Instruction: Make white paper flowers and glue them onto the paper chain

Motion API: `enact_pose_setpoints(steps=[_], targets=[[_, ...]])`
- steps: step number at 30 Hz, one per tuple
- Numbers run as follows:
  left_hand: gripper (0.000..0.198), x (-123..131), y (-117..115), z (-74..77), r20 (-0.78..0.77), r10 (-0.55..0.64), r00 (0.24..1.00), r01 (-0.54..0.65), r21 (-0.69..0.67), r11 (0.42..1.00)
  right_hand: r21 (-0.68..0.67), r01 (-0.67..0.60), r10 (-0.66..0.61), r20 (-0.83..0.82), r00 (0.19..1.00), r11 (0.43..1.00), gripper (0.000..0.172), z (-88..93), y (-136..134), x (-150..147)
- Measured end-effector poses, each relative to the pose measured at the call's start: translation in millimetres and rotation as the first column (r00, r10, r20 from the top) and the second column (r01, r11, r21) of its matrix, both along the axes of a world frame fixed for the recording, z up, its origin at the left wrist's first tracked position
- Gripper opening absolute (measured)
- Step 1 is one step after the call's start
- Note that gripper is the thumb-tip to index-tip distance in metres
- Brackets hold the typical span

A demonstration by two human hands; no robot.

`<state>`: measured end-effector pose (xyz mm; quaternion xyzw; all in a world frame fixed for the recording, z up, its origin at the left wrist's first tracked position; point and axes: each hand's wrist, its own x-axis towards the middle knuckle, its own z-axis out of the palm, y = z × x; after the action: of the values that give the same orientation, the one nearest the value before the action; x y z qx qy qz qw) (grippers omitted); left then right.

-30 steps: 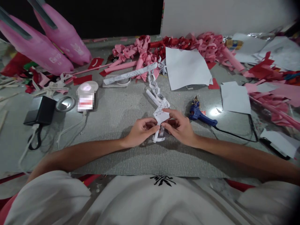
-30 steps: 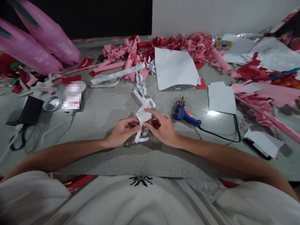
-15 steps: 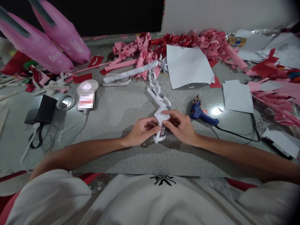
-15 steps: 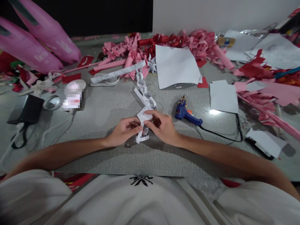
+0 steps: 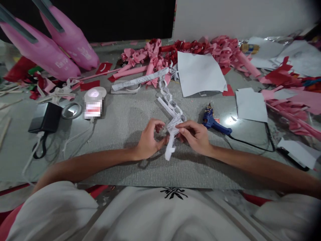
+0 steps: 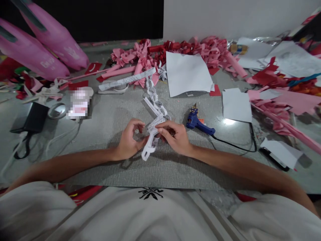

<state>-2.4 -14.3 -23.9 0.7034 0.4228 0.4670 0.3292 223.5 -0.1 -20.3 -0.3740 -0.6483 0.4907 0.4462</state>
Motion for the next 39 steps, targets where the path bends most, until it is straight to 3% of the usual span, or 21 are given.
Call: enact_pose_setpoints(steps=[2, 3, 6, 9, 11, 13, 15, 16, 18, 20, 25, 30, 32, 34, 37, 39], targets=[[0.035, -2, 4, 0.8, -0.063, -0.037, 0.997, 0.049, 0.198, 0.979, 0.001, -0.043, 0.043, -0.041, 0.998, 0.999, 0.024, -1.0, -2, -1], [0.029, -4, 6, 1.9, -0.094, -0.093, 0.991, 0.113, 0.233, 0.966, -0.001, -0.062, 0.062, -0.044, 0.997, 0.998, 0.024, -0.9, -3, -2], [0.017, -7, 8, 5.1, -0.111, -0.219, 0.969, 0.237, 0.190, 0.953, -0.015, -0.120, 0.121, 0.018, 0.993, 0.993, 0.033, 6.5, -2, -2], [0.018, -9, 6, 2.3, 0.002, -0.209, 0.978, 0.206, 0.163, 0.965, 0.084, -0.085, 0.054, 0.315, 0.947, 0.993, 0.038, 28.1, 3, 9], [0.021, -9, 5, -3.1, 0.097, -0.172, 0.980, 0.158, 0.135, 0.978, 0.289, -0.058, -0.145, 0.631, 0.762, 0.956, 0.032, 45.3, 8, 26], [0.026, -9, 5, -9.1, 0.180, -0.157, 0.971, 0.146, 0.074, 0.987, 0.435, -0.102, -0.367, 0.846, 0.388, 0.894, 0.029, 57.1, 11, 50], [0.034, -8, 6, -14.0, 0.231, -0.182, 0.956, 0.183, 0.016, 0.983, 0.455, -0.148, -0.461, 0.888, -0.005, 0.878, 0.036, 59.5, 13, 75], [0.036, -7, 7, -15.8, 0.248, -0.197, 0.949, 0.205, -0.009, 0.979, 0.422, -0.148, -0.441, 0.889, -0.127, 0.894, 0.040, 57.1, 13, 86], [0.034, -7, 8, -18.4, 0.261, -0.213, 0.942, 0.230, -0.035, 0.973, 0.310, -0.182, -0.342, 0.921, -0.184, 0.933, 0.043, 47.9, 12, 104], [0.029, -7, 10, -19.8, 0.253, -0.215, 0.943, 0.227, -0.016, 0.974, 0.269, -0.216, -0.305, 0.940, -0.154, 0.939, 0.044, 37.3, 11, 112], [0.021, -8, 11, -15.4, 0.185, -0.190, 0.964, 0.189, 0.023, 0.982, 0.346, -0.188, -0.368, 0.924, -0.104, 0.919, 0.036, 23.8, 10, 102], [0.033, -9, 12, -6.5, 0.040, -0.168, 0.985, 0.165, 0.076, 0.983, 0.464, -0.045, -0.462, 0.885, 0.053, 0.884, 0.031, 24.9, 9, 92], [0.032, -9, 14, -7.5, 0.036, -0.155, 0.987, 0.151, 0.113, 0.982, 0.521, 0.021, -0.513, 0.830, 0.219, 0.853, 0.027, 27.8, 9, 92], [0.037, -10, 16, -10.9, 0.050, -0.156, 0.987, 0.147, 0.146, 0.978, 0.507, 0.115, -0.498, 0.736, 0.458, 0.854, 0.017, 31.7, 8, 91], [0.043, -11, 18, -15.3, 0.043, -0.170, 0.985, 0.159, 0.189, 0.969, 0.242, 0.196, -0.300, 0.540, 0.786, 0.950, 0.027, 36.5, 3, 88], [0.044, -12, 18, -15.8, 0.023, -0.165, 0.986, 0.156, 0.216, 0.964, 0.002, 0.153, -0.143, 0.369, 0.918, 0.988, 0.029, 37.2, -1, 85]])
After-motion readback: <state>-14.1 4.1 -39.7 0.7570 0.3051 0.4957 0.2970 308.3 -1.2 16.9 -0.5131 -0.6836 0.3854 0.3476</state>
